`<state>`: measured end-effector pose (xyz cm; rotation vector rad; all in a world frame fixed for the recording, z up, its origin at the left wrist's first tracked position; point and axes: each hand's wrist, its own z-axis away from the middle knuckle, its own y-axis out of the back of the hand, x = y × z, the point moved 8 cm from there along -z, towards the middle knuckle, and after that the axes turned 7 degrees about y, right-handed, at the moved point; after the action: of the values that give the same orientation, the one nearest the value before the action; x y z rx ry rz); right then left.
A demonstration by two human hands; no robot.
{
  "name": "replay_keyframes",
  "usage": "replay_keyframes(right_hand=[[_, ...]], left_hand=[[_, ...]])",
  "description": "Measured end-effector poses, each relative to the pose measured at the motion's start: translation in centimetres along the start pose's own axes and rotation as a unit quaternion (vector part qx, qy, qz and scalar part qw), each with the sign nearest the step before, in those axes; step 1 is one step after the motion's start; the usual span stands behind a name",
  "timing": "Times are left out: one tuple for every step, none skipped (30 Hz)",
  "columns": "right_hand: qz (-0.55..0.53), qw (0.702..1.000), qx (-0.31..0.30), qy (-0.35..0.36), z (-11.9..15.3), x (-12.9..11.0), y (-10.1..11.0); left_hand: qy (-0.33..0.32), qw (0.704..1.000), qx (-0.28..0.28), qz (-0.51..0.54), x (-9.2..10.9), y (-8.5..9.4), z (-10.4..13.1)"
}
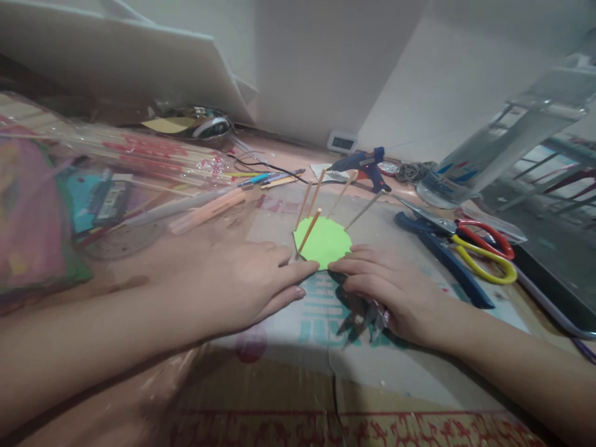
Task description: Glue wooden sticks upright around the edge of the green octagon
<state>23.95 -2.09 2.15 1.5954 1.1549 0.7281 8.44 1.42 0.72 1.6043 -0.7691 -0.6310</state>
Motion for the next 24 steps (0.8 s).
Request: replay_keyframes(right_hand=[[-0.003,1.000,-0.006,0.003,0.04,0.00,-0.15],[-0.004,1.000,-0.007,0.005,0.08,0.01,-0.22],[-0.004,1.000,-0.005,0.006,0.11,-0.01,-0.20],[-0.002,1.000,0.000,0.008,0.12,-0.05,-0.12],[0.001,1.000,0.004,0.009,0.12,-0.10,-0.03],[0.006,1.000,0.007,0.010,0.10,-0.15,0.05],[0.012,1.000,0.006,0.009,0.07,-0.17,0.08],[0.017,1.000,0.003,0.009,0.04,-0.20,0.09],[0.020,1.000,0.002,0.008,0.01,-0.21,0.11],[0.022,1.000,0.003,0.008,-0.01,-0.22,0.16],[0.022,1.000,0.006,0.007,-0.01,-0.20,0.23],[0.022,1.000,0.009,0.005,0.01,-0.16,0.29],[0.023,1.000,0.010,0.002,0.04,-0.11,0.32],[0.024,1.000,0.009,0.000,0.07,-0.06,0.30],[0.025,1.000,0.005,-0.003,0.10,-0.01,0.23],[0.025,1.000,0.001,-0.003,0.12,0.01,0.15],[0.026,1.000,-0.001,-0.003,0.13,0.01,0.09],[0.028,1.000,-0.003,-0.002,0.12,0.00,0.04],[0.028,1.000,-0.003,-0.002,0.10,-0.01,0.01],[0.028,1.000,-0.003,-0.001,0.08,-0.02,-0.02],[0.029,1.000,-0.004,-0.001,0.05,-0.04,-0.05],[0.030,1.000,-0.005,0.001,0.01,-0.09,-0.06],[0.030,1.000,-0.002,0.003,-0.02,-0.15,-0.01],[0.032,0.999,0.003,0.003,-0.06,-0.19,0.11]], left_hand=[[0.000,1.000,0.000,0.001,0.01,-0.01,-0.03],[0.001,1.000,-0.001,0.001,0.01,-0.01,-0.07],[0.000,1.000,0.000,0.001,0.01,-0.01,-0.10],[-0.001,1.000,0.001,0.000,0.03,-0.01,-0.13],[-0.001,1.000,0.002,-0.002,0.03,-0.02,-0.14],[-0.002,1.000,0.004,-0.004,0.03,-0.02,-0.13],[-0.002,1.000,0.005,-0.007,0.03,-0.03,-0.10],[-0.002,1.000,0.007,-0.008,0.02,-0.03,-0.07],[-0.003,1.000,0.008,-0.008,0.04,-0.03,-0.02],[-0.004,1.000,0.010,-0.007,0.05,-0.02,0.02],[-0.005,1.000,0.011,-0.005,0.08,-0.01,0.06],[-0.006,1.000,0.011,-0.005,0.10,0.00,0.08],[-0.005,1.000,0.010,-0.004,0.10,-0.01,0.09],[-0.005,1.000,0.009,-0.004,0.09,-0.01,0.09],[-0.004,1.000,0.009,-0.005,0.07,-0.01,0.07],[-0.003,1.000,0.009,-0.006,0.05,-0.02,0.05],[-0.003,1.000,0.009,-0.006,0.03,-0.04,0.03],[-0.004,1.000,0.010,-0.007,0.02,-0.04,0.02],[-0.006,1.000,0.012,-0.008,0.02,-0.05,0.01],[-0.009,1.000,0.014,-0.009,0.05,-0.07,0.01],[-0.014,1.000,0.014,-0.010,0.08,-0.11,0.02],[-0.019,1.000,0.015,-0.010,0.13,-0.13,0.04],[-0.022,1.000,0.016,-0.011,0.18,-0.14,0.05],[-0.024,0.999,0.017,-0.014,0.22,-0.16,0.06]])
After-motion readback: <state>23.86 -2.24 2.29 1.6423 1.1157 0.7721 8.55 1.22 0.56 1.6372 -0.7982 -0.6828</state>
